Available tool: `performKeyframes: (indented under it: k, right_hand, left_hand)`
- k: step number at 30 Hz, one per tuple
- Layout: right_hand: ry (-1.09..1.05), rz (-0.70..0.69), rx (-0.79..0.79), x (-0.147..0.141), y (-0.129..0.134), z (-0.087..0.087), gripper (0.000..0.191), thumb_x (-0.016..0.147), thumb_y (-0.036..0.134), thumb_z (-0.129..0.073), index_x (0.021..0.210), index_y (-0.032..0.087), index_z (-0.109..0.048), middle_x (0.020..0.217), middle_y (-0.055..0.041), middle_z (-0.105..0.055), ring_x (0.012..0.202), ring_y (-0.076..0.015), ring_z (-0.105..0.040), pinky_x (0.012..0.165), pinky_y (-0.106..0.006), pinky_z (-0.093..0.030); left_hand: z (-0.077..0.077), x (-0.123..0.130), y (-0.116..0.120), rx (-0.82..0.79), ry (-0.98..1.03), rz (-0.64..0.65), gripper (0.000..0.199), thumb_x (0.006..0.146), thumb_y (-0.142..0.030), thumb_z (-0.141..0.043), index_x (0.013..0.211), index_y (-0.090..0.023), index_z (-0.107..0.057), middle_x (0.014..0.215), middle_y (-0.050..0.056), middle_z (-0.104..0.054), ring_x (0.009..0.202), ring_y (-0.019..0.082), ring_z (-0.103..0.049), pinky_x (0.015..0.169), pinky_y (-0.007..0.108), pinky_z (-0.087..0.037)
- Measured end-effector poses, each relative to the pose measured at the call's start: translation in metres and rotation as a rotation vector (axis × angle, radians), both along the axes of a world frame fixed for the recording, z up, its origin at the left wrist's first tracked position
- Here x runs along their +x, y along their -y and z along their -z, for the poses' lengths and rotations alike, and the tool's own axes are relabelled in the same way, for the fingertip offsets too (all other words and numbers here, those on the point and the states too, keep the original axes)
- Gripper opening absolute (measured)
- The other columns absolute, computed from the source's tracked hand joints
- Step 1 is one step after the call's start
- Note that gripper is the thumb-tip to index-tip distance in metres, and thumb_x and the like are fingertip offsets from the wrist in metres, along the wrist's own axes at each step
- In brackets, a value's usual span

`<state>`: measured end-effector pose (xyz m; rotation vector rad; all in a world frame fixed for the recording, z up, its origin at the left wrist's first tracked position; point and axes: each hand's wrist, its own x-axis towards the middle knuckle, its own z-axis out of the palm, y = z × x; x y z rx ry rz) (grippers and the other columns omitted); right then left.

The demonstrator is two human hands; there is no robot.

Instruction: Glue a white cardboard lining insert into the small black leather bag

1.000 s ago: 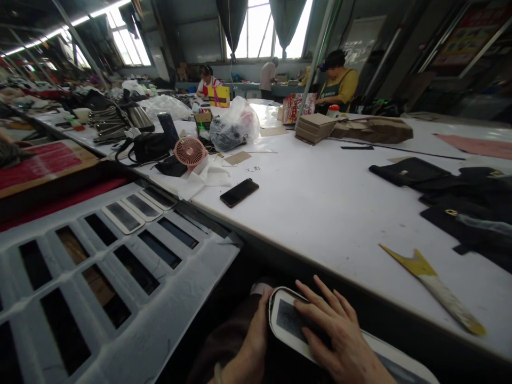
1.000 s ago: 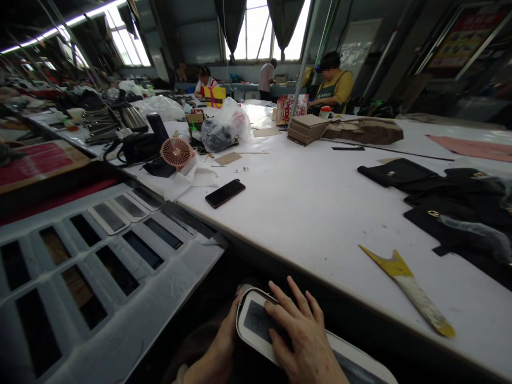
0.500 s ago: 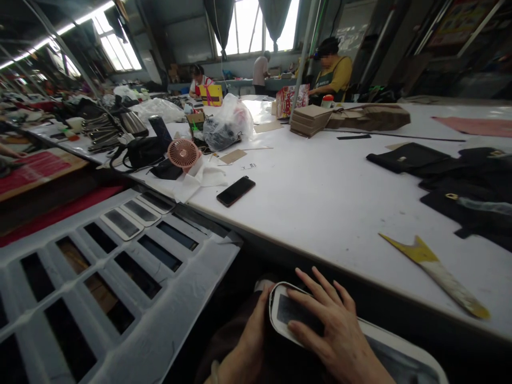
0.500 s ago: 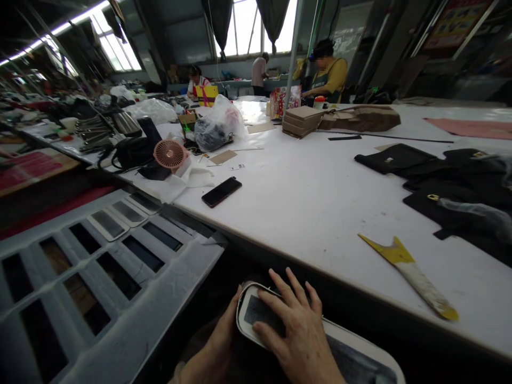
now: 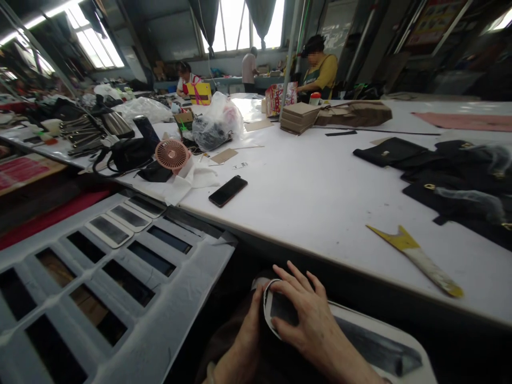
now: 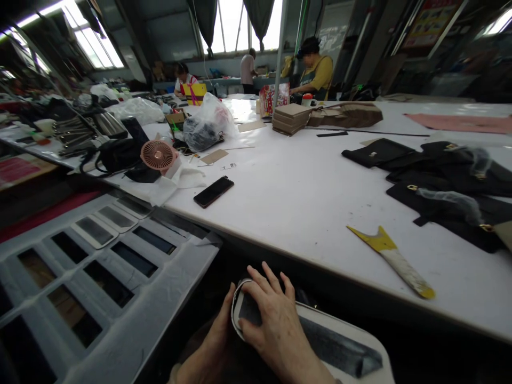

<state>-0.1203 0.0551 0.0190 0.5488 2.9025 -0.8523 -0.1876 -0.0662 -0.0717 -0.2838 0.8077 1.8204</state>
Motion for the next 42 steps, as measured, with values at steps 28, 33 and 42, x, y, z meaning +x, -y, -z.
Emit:
performKeyframes:
  k: [28,33,42]
  right_hand:
    - [-0.187,0.081,0.069,0.009,-0.001,0.021,0.047,0.069,0.025,-0.055,0.115,0.031,-0.061,0.149,0.0062,-0.042,0.144,-0.0305,-0.027,0.111,-0.066,-0.016]
    - [-0.197,0.084,0.082,0.01,-0.001,0.021,0.045,0.069,0.024,-0.055,0.114,0.031,-0.061,0.148,0.006,-0.042,0.144,-0.0308,-0.028,0.112,-0.066,-0.017]
    - [-0.247,0.085,0.11,0.011,0.001,0.025,0.045,0.069,0.023,-0.055,0.114,0.03,-0.06,0.146,0.0041,-0.046,0.141,-0.0319,-0.033,0.11,-0.066,-0.019]
  left_hand:
    - [-0.033,-0.014,0.01,0.035,-0.196,0.192,0.047,0.096,-0.04,-0.048,0.135,-0.014,-0.054,0.135,0.011,-0.059,0.13,0.028,-0.049,0.111,0.039,-0.034]
    - [-0.03,-0.013,0.011,0.015,-0.165,0.218,0.051,0.097,-0.043,-0.046,0.139,-0.013,-0.05,0.135,0.012,-0.059,0.129,0.03,-0.05,0.111,0.041,-0.035]
    - [-0.037,-0.012,0.009,-0.047,-0.306,0.189,0.046,0.096,-0.039,-0.049,0.134,-0.014,-0.055,0.139,0.01,-0.056,0.134,0.03,-0.045,0.114,0.041,-0.031]
